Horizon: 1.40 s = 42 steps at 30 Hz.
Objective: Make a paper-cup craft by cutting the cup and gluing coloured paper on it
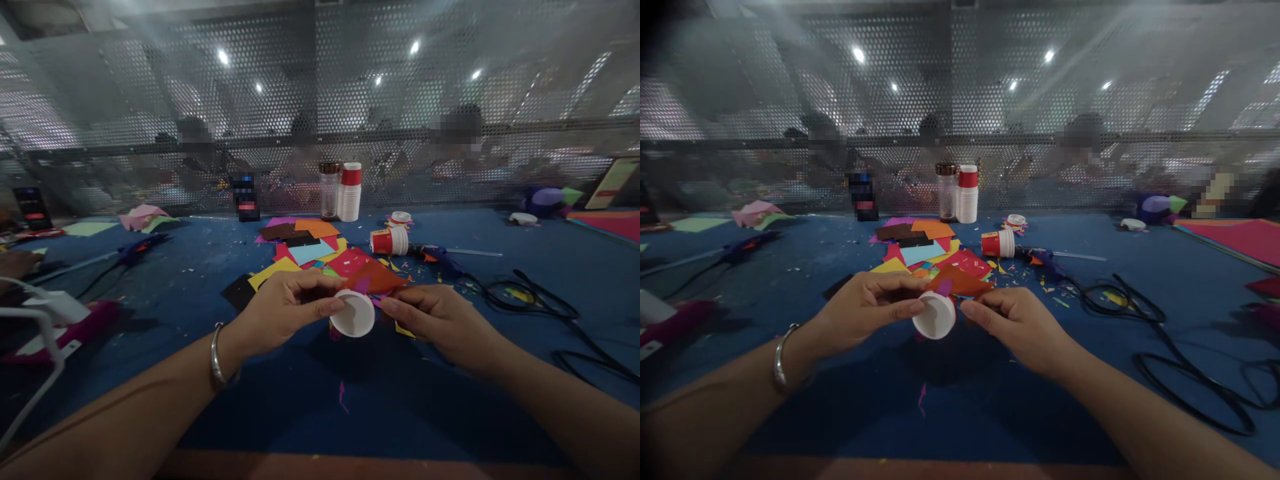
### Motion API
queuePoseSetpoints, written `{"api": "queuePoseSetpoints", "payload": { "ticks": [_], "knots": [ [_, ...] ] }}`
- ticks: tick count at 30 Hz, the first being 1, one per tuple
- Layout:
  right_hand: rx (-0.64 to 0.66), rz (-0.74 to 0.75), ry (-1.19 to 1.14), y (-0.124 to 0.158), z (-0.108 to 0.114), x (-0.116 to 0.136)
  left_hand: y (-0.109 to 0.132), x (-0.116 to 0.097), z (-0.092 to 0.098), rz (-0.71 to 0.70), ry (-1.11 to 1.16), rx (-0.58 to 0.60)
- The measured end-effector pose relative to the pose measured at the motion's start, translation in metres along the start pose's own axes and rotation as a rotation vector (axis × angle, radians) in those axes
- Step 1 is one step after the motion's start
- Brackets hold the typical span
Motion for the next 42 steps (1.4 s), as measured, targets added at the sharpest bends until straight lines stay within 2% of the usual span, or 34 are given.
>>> {"api": "queuePoseSetpoints", "payload": {
  "ticks": [5,16,27,33,42],
  "knots": [
    [0.011,0.014,0.048,0.0,0.0,0.002,0.002,-0.002,0.003,-0.004,-0.116,-0.014],
    [-0.048,0.053,0.159,0.003,0.006,0.011,0.005,-0.01,0.002,-0.047,-0.108,-0.015],
    [-0.011,0.019,0.11,0.004,0.002,0.006,0.008,-0.022,0.002,-0.087,-0.27,-0.052],
    [-0.015,0.032,0.109,0.004,0.002,0.008,0.009,-0.025,-0.002,-0.13,-0.244,-0.026],
    [-0.041,0.06,0.154,0.005,0.003,0.012,0.009,-0.024,-0.003,-0.109,-0.282,0.002]
  ]
}}
Point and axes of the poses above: each hand's wrist, its own y-axis away from the middle knuckle, its own z-axis out of the back of the hand, x = y × z, the point moved 9 cm from there along -y, towards the middle knuckle, and after that the axes turned 10 degrees about x, right-handed, at the moved point
